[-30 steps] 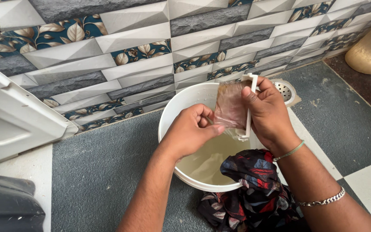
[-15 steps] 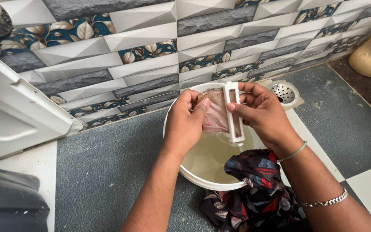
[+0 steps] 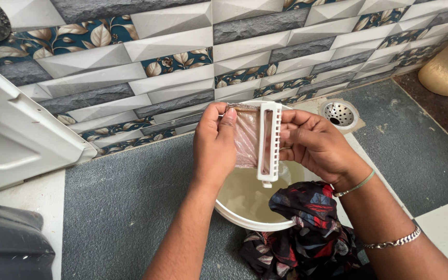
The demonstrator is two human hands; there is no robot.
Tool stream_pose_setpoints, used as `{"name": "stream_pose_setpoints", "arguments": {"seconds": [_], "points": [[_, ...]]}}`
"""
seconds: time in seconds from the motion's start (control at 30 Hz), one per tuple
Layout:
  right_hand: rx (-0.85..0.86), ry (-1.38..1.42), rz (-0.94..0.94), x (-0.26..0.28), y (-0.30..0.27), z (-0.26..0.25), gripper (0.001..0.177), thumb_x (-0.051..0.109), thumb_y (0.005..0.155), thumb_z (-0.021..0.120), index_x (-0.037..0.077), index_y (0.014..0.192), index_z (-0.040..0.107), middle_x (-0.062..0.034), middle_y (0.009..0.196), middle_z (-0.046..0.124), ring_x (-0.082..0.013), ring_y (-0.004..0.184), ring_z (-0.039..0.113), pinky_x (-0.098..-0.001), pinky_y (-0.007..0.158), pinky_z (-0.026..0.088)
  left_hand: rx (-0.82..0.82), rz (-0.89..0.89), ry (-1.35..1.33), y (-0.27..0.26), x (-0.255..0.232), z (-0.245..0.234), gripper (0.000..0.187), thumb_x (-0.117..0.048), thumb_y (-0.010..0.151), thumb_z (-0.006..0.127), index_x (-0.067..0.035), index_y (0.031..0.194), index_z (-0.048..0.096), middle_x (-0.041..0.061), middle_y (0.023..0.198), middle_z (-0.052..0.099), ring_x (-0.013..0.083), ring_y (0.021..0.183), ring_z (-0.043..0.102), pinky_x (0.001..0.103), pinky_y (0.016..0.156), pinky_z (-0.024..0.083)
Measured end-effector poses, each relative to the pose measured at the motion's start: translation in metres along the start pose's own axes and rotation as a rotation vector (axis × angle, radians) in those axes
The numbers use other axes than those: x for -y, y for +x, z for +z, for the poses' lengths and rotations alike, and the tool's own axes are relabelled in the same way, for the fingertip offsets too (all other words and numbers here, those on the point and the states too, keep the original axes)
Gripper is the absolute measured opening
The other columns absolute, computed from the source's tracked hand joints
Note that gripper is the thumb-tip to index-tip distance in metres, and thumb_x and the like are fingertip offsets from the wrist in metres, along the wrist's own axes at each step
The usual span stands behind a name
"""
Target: The person scrubs a white plastic appliance part, likely a filter or vent, using a dark patterned cloth. They repeatedly dip the part into a white bucket of water and wipe its surfaces to remove residue.
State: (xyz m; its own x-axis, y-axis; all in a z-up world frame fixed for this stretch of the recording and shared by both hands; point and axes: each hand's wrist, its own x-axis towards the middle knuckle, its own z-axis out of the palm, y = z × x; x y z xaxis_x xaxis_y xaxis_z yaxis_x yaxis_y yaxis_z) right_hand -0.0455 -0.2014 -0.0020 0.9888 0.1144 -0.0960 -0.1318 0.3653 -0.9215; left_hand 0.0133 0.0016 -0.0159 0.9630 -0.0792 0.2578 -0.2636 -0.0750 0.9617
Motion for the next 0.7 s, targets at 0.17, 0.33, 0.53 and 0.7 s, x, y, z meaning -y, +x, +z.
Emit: {"name": "stream_pose_setpoints", "arguments": {"seconds": [0.17,0.33,0.53,0.7], "points": [[0.034,-0.043,-0.018,-0.003,0.001,-0.005,0.044,0.000,0.092,0.066,-0.001,0.135,0.060,-0.0089,0.113,0.073,-0.0159,0.092,0.070,-0.0359,0.082,0.060,0.017,0.065,0.094,-0.007,-0.011,0.002,0.019,-0.025,0.105,0.056,-0.007,0.105,0.062,0.006,0.075,0.066,0.0153,0.065,0.060,0.032,0.061,0.050],[0.070,-0.040,-0.043,-0.005,0.001,-0.006,0.046,-0.001,0.092,0.065,-0.003,0.137,0.058,-0.0094,0.116,0.071,-0.0167,0.097,0.071,-0.0400,0.087,0.061,0.005,0.020,0.184,-0.008,-0.018,0.004,0.019,-0.027,0.104,0.055,-0.008,0.106,0.060,0.012,0.081,0.071,0.0281,0.071,0.069,0.040,0.065,0.052],[0.176,-0.013,-0.009,-0.003,0.000,-0.006,0.049,0.001,0.094,0.063,-0.003,0.143,0.055,-0.0109,0.116,0.069,-0.0188,0.099,0.071,-0.0453,0.091,0.062,0.023,-0.017,0.226,-0.008,-0.015,0.006,0.019,-0.027,0.103,0.056,-0.008,0.101,0.061,0.012,0.081,0.071,0.0288,0.072,0.069,0.041,0.066,0.052],[0.106,-0.011,0.013,0.000,-0.002,-0.002,0.049,0.002,0.093,0.061,-0.001,0.142,0.056,-0.0095,0.118,0.070,-0.0188,0.100,0.071,-0.0441,0.090,0.062,0.076,0.011,0.123,-0.004,-0.004,0.007,0.022,-0.027,0.103,0.058,-0.007,0.097,0.063,0.007,0.076,0.069,0.0193,0.067,0.064,0.034,0.067,0.053]]}}
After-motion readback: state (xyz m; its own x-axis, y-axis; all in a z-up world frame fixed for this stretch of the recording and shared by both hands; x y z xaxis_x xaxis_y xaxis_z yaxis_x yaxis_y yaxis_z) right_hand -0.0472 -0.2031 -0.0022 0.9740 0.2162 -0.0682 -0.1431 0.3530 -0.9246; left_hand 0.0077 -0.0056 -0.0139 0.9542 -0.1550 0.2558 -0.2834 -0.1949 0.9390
